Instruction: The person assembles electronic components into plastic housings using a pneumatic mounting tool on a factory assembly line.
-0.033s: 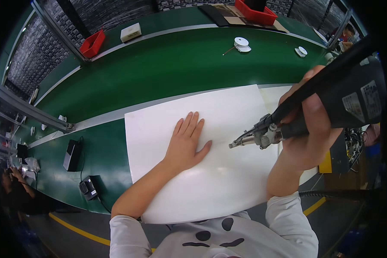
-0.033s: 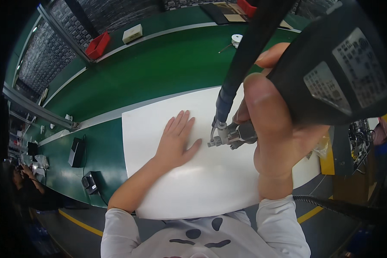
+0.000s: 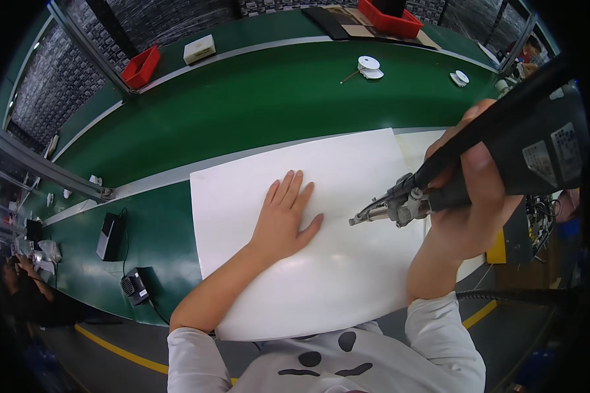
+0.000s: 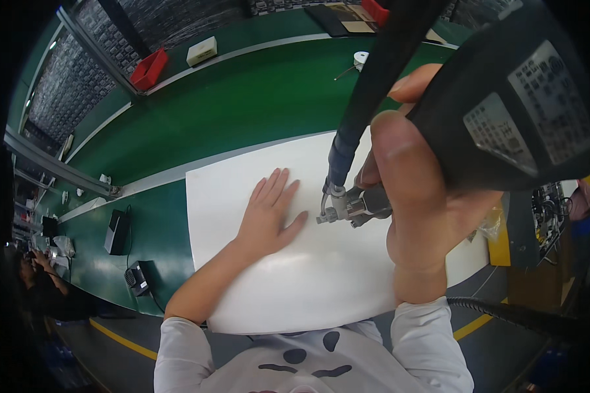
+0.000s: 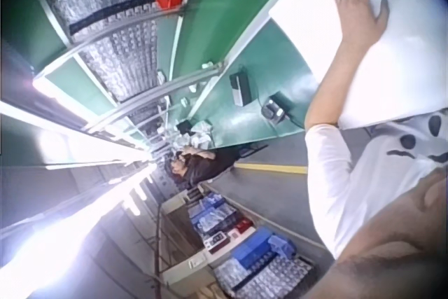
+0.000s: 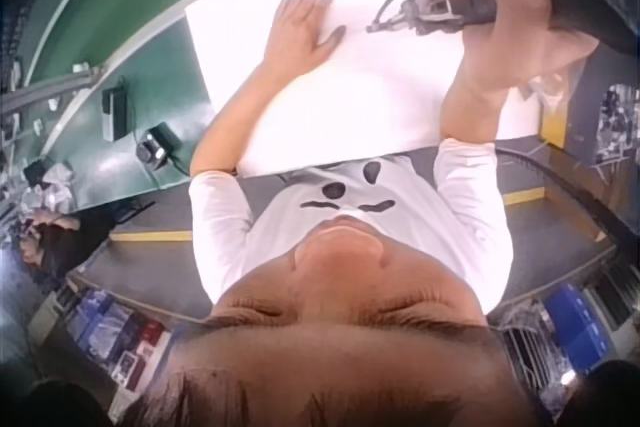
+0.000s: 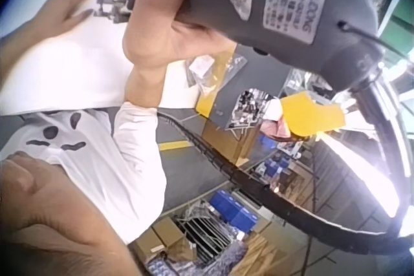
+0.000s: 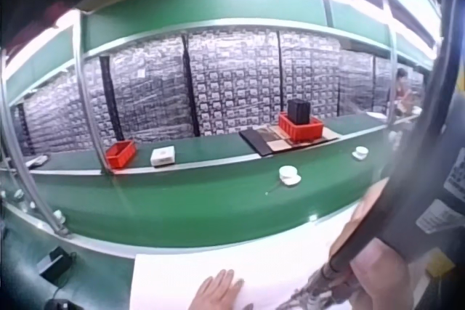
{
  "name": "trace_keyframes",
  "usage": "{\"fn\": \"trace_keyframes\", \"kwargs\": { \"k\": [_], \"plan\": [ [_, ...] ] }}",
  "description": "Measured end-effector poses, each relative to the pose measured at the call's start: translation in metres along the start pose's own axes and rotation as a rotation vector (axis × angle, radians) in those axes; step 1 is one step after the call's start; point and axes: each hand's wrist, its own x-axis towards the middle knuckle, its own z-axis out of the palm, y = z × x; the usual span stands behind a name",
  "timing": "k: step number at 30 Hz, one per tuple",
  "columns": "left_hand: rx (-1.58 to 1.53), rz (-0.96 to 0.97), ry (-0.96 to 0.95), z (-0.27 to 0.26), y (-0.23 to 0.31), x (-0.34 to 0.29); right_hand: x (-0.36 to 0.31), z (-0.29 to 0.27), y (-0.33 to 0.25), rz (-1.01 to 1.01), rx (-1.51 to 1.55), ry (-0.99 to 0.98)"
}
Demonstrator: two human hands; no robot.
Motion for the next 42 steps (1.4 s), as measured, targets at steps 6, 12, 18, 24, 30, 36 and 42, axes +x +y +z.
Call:
{"fn": "trace_keyframes", "kwargs": {
  "k": [6,12,18,24,30,36,42],
  "plan": [
    [-0.131,0.301,0.082,0.008,-0.007,-0.011,-0.012,0.016,-0.006,0.111,-0.003,0.125],
    [-0.198,0.248,0.099,0.012,-0.01,-0.013,-0.011,0.002,0.001,0.077,0.03,0.004],
    [-0.193,0.246,0.1,0.01,-0.008,-0.011,-0.004,-0.003,0.011,0.028,0.108,0.02],
    [-0.186,0.218,0.086,0.007,-0.012,-0.015,-0.007,0.007,0.012,0.02,0.093,0.007],
    [-0.182,0.224,0.075,0.006,-0.008,-0.013,-0.006,-0.003,0.015,0.028,0.045,0.014],
    [-0.176,0.223,0.067,0.006,-0.009,-0.013,-0.004,-0.003,0.018,-0.021,0.032,-0.023],
    [-0.176,0.22,0.093,0.006,-0.012,-0.016,-0.007,0.001,0.017,0.022,0.08,-0.026]
  ]
}}
